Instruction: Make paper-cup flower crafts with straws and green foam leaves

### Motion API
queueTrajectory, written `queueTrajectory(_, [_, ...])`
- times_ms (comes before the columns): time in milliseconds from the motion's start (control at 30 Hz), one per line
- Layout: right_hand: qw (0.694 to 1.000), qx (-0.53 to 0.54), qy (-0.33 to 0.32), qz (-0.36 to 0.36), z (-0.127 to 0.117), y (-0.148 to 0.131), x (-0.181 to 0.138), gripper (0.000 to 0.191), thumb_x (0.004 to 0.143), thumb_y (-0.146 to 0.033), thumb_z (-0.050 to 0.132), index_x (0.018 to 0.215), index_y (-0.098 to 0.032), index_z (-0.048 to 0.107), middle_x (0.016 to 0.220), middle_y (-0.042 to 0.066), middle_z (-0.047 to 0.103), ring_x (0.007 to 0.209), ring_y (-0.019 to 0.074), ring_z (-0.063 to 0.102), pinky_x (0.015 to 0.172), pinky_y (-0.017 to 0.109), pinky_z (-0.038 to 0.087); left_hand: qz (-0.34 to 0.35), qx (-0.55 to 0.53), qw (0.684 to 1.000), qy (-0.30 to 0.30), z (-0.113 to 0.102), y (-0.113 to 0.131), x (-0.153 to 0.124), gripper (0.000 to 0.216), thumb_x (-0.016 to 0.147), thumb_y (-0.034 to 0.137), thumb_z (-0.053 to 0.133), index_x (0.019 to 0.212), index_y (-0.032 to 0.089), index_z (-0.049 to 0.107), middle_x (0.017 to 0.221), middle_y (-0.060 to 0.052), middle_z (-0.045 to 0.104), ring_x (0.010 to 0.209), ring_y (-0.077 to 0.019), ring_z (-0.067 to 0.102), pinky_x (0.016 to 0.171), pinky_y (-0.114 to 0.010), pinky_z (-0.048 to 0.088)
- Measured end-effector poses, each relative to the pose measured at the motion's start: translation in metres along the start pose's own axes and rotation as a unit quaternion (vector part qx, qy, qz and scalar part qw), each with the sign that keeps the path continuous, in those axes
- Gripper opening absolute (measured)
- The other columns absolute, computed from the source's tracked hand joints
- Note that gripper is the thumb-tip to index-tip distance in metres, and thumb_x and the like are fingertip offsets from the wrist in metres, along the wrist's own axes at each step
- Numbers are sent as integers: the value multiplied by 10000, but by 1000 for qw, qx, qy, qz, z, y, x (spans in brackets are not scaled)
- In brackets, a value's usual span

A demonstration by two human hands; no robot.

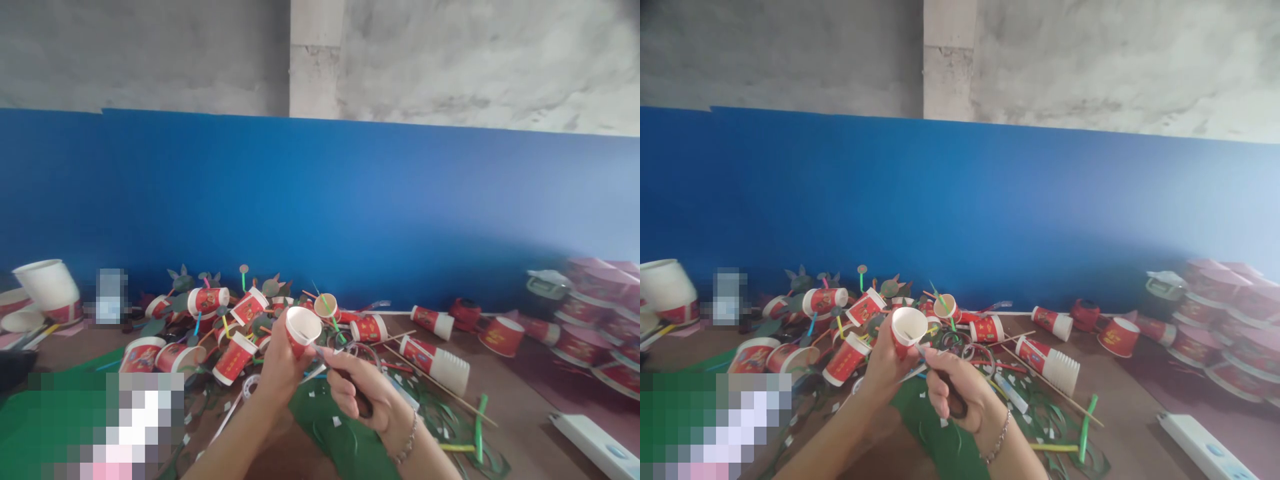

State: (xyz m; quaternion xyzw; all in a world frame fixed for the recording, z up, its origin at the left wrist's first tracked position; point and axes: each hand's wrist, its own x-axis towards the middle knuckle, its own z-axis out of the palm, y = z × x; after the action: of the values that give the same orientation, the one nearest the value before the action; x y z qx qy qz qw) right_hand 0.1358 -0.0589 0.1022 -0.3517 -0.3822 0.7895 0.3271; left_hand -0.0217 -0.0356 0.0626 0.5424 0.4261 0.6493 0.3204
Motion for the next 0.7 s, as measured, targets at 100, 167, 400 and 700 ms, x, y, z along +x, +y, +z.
queueTrajectory(100, [998,52,12,14,1,-2,-1,235,900,-335,452,870,-152,597,350,-104,367,263,44,339,287,141,203,-28,-29,998,-51,2,6,1,676,601,255,787,1205,185,492,1185,-115,581,1138,-282,519,997,-344,354])
queueTrajectory(167, [999,47,14,-7,0,-4,-3,237,909,-330,448,914,-152,604,355,-96,385,268,48,354,287,141,210,-46,-23,994,-102,2,8,3,642,645,271,760,1214,185,478,1152,-111,603,1080,-262,557,968,-345,384])
queueTrajectory(400, [997,74,-20,16,-10,-2,1,409,935,-344,420,578,-160,498,357,-80,377,261,39,343,266,134,220,-41,20,995,-86,0,-1,7,609,628,321,771,1144,187,477,1026,-63,637,935,-214,599,836,-314,453])
queueTrajectory(700, [912,351,-177,118,-19,7,6,599,992,-391,226,453,-171,367,331,-80,322,257,6,323,282,79,258,92,86,990,-58,-4,-24,5,652,708,281,685,1255,170,347,1114,-123,569,1004,-245,575,878,-363,448])
